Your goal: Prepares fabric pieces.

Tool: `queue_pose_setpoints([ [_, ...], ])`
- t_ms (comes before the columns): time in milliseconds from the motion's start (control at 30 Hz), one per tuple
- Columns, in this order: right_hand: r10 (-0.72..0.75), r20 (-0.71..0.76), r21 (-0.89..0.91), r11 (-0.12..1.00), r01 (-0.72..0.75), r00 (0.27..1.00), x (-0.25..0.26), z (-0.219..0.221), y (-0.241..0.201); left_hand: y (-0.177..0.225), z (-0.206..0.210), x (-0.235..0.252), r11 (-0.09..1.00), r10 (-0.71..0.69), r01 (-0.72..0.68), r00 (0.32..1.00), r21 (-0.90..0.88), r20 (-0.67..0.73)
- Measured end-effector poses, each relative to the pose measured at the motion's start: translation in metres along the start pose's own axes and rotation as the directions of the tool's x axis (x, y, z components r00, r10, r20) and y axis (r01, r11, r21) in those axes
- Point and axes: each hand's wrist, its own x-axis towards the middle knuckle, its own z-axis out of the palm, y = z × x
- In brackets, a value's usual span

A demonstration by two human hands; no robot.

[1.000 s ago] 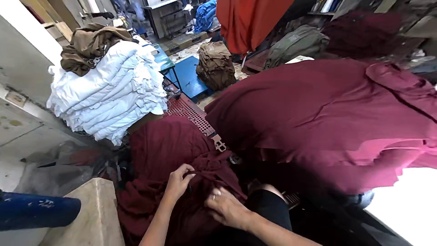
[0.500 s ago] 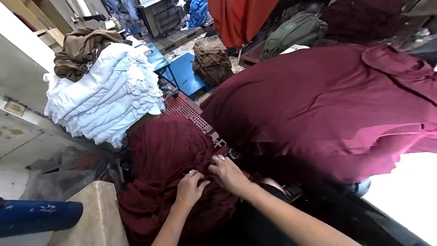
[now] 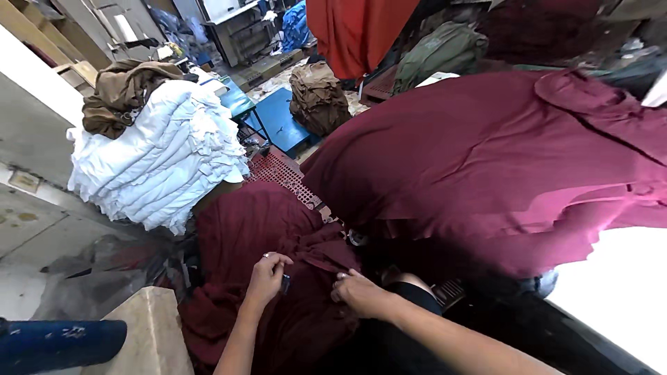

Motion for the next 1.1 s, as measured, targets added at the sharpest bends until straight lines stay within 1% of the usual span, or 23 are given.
queue_pose_setpoints([
  [67,-0.016,-0.147,0.029,0.999,0.02,0.989,0.001,-0.025,-0.001,0.015,0.012,-0.009,0.996,0.0,-0.006,0.997,0.088,0.075],
  [133,0.031,-0.271,0.019,0.999,-0.027,0.962,0.009,-0.038,-0.003,0.037,0.023,-0.015,0.972,-0.13,0.085,0.971,0.221,0.201],
  [167,0.051,-0.34,0.033,0.999,-0.043,0.939,0.014,-0.037,-0.005,0.041,0.03,-0.017,0.956,-0.15,0.09,0.968,0.281,0.203],
  [200,0.063,-0.426,0.065,0.997,-0.039,0.903,0.018,-0.03,-0.008,0.039,0.039,-0.018,0.949,-0.116,0.062,0.98,0.31,0.159],
  [267,0.03,-0.579,0.1,0.994,0.035,0.815,0.022,-0.003,-0.016,0.025,0.045,-0.017,0.967,-0.056,0.034,0.995,0.251,0.081],
  [300,-0.028,-0.605,0.082,0.992,0.097,0.796,0.023,0.012,-0.021,0.019,0.042,-0.014,0.981,-0.062,0.046,0.995,0.187,0.079],
  [333,-0.108,-0.585,0.054,0.984,0.171,0.804,0.022,0.028,-0.023,0.013,0.037,-0.012,0.991,-0.068,0.058,0.995,0.123,0.077],
  [367,-0.191,-0.513,0.032,0.97,0.24,0.837,0.022,0.042,-0.024,0.009,0.032,-0.009,0.995,-0.078,0.073,0.994,0.063,0.072],
  [400,-0.235,-0.379,0.023,0.964,0.264,0.895,0.021,0.051,-0.023,0.004,0.026,-0.007,0.996,-0.094,0.093,0.993,0.013,0.068],
  [433,-0.221,-0.204,0.028,0.972,0.232,0.954,0.02,0.055,-0.022,0.0,0.02,-0.005,0.994,-0.107,0.109,0.992,-0.03,0.065],
  [467,-0.159,-0.056,0.032,0.986,0.161,0.986,0.02,0.057,-0.02,-0.003,0.015,-0.004,0.992,-0.111,0.115,0.991,-0.058,0.072],
  [500,-0.081,0.037,0.019,0.997,0.081,0.996,0.021,0.054,-0.017,-0.007,0.01,-0.004,0.992,-0.095,0.101,0.992,-0.074,0.08],
  [533,-0.015,0.082,0.006,1.0,0.014,0.997,0.02,0.046,-0.015,-0.01,0.006,-0.005,0.994,-0.062,0.07,0.994,-0.082,0.093],
  [600,0.038,0.077,-0.007,0.999,-0.037,0.996,0.017,0.02,-0.014,-0.014,0.002,-0.011,0.998,0.028,-0.022,0.994,-0.053,0.108],
  [667,0.0,-0.031,0.006,1.0,0.0,1.0,0.015,-0.007,-0.018,-0.011,0.008,-0.018,0.996,0.087,-0.09,0.992,0.023,0.092],
  [700,-0.025,-0.102,0.004,1.0,0.025,0.995,0.017,-0.018,-0.02,-0.007,0.012,-0.022,0.993,0.081,-0.089,0.992,0.08,0.096],
  [767,-0.032,-0.202,0.004,0.999,0.033,0.979,0.022,-0.032,-0.023,0.009,0.019,-0.028,0.982,-0.023,-0.006,0.988,0.186,0.155],
  [800,-0.02,-0.235,0.002,1.0,0.021,0.972,0.026,-0.036,-0.024,0.018,0.022,-0.029,0.967,-0.072,0.028,0.984,0.253,0.164],
  [867,0.016,-0.298,0.021,1.0,-0.01,0.954,0.032,-0.035,-0.027,0.023,0.034,-0.031,0.925,-0.03,-0.002,0.997,0.381,0.078],
  [900,0.035,-0.345,0.053,0.998,-0.018,0.938,0.034,-0.03,-0.03,0.02,0.038,-0.03,0.914,0.002,-0.016,0.999,0.406,0.036],
  [967,0.04,-0.471,0.111,0.994,0.014,0.881,0.038,-0.01,-0.033,0.014,0.037,-0.025,0.931,-0.036,0.023,0.999,0.364,0.028],
  [1033,-0.04,-0.452,0.136,0.984,0.113,0.891,0.036,0.014,-0.038,0.007,0.032,-0.021,0.962,-0.075,0.056,0.995,0.268,0.061],
  [1100,-0.155,-0.265,0.154,0.967,0.201,0.952,0.031,0.041,-0.036,-0.004,0.029,-0.021,0.981,-0.028,0.019,0.999,0.193,0.046],
])
